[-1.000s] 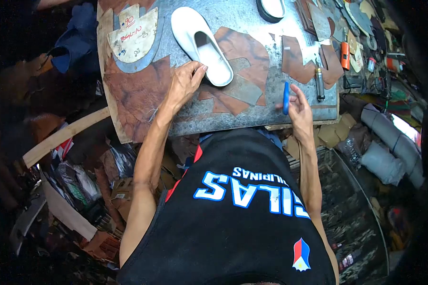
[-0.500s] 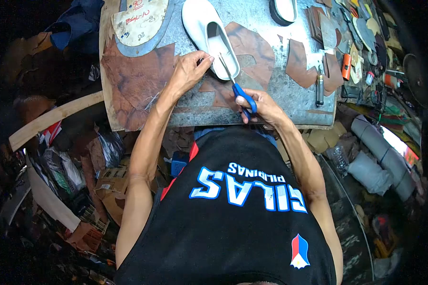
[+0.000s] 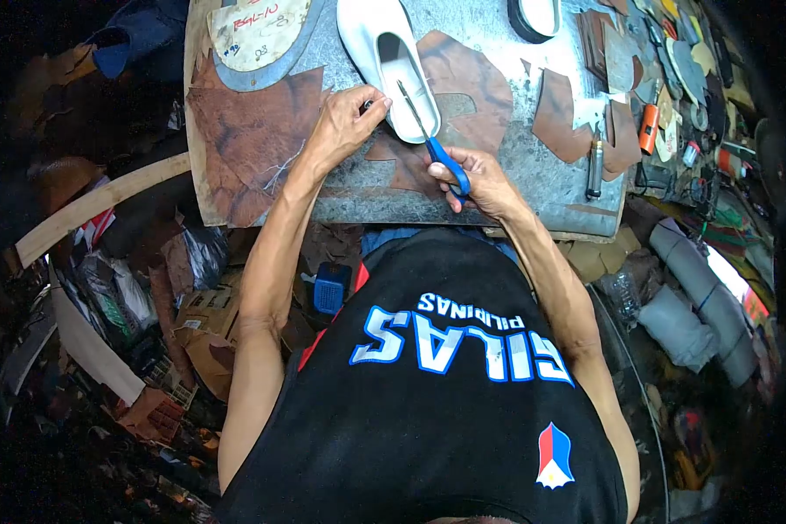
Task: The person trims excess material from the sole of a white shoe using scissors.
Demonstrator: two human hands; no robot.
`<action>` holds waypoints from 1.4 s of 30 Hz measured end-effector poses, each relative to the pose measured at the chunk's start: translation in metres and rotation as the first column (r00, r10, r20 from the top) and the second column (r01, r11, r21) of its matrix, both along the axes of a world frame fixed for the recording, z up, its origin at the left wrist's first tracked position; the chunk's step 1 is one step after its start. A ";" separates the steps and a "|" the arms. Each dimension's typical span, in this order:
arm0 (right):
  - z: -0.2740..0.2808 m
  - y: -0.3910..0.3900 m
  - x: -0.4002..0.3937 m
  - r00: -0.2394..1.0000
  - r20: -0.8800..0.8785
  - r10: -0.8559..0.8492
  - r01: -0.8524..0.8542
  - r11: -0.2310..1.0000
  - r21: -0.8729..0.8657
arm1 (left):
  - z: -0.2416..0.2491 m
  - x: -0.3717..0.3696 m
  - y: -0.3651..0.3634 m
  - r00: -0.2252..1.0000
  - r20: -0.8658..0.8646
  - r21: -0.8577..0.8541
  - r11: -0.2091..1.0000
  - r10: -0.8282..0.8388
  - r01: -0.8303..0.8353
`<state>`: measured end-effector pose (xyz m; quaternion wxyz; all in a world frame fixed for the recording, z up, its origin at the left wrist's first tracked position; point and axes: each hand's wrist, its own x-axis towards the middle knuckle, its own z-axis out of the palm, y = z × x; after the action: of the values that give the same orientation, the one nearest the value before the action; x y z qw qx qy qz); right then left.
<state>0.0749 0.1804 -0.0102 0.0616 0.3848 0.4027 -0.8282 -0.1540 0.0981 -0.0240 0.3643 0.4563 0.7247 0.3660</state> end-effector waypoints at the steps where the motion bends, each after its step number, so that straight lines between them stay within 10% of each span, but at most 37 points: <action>1: 0.000 0.001 -0.001 1.000 -0.002 -0.004 0.004 1.000 -0.020 | -0.001 -0.001 0.000 1.000 -0.007 -0.002 1.000 0.000 0.000; 25: -0.016 -0.012 0.010 0.997 -0.072 -0.020 0.014 0.996 -0.084 | -0.018 -0.001 -0.012 0.981 0.174 0.125 0.986 0.087 -0.109; 30: 0.010 -0.014 0.043 0.999 -0.041 0.000 0.007 0.985 0.172 | 0.020 -0.026 -0.097 0.966 0.243 -0.433 0.882 -0.083 0.185; 34: 0.004 0.005 0.081 0.950 0.307 -0.045 -0.212 0.629 0.748 | 0.035 -0.010 -0.183 0.749 -0.329 -0.797 0.595 -0.575 0.106; 35: 0.006 0.007 0.083 0.923 0.379 -0.072 -0.319 0.410 0.855 | 0.041 -0.010 -0.185 0.770 -0.401 -0.718 0.692 -0.496 0.072; 42: -0.007 0.010 0.088 0.894 0.427 -0.133 -0.410 0.135 0.902 | 0.052 0.010 -0.081 0.761 -0.634 -0.252 0.967 -0.140 -0.032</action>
<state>0.1626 0.1904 -0.0169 -0.0423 0.4531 0.8543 -0.2514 -0.1444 0.0171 0.0280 0.1566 0.5261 0.8318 0.0821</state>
